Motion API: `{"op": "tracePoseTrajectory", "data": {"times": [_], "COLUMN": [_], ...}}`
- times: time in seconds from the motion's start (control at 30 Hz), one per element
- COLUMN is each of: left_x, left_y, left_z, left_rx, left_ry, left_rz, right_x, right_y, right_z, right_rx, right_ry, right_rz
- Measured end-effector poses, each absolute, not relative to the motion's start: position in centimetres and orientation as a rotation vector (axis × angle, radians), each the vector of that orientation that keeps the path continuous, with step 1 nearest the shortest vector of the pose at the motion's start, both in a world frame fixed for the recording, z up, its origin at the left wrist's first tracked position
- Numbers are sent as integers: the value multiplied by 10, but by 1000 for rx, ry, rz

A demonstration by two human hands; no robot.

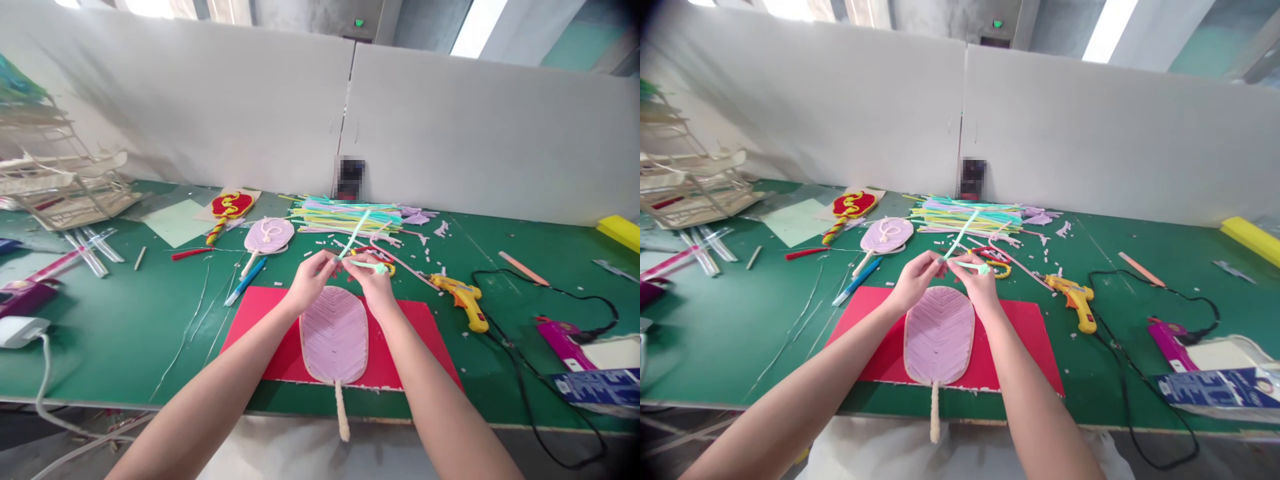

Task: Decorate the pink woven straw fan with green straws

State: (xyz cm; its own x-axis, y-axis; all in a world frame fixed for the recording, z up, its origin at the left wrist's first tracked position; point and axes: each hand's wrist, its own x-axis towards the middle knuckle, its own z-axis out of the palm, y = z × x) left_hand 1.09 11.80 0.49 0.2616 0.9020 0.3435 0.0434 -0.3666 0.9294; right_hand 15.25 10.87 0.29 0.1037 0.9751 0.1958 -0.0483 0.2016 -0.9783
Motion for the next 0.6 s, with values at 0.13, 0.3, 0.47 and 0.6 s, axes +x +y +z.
{"op": "tracePoseTrajectory", "data": {"times": [0.13, 0.3, 0.47, 0.6], "left_x": [11, 9, 10, 10], "left_y": [120, 122, 120, 119], "left_z": [4, 5, 6, 5], "left_rx": [1611, 1632, 1670, 1665], "left_ry": [880, 875, 926, 989], "left_rz": [1270, 1261, 1210, 1236], "right_x": [156, 161, 160, 156], "right_y": [111, 111, 109, 110], "right_z": [-1, 4, 6, 4], "right_rx": [-1044, -1067, -1083, -1076], "right_ry": [-1216, -1106, -1132, -1112], "right_rz": [1060, 1137, 1071, 1045]}}
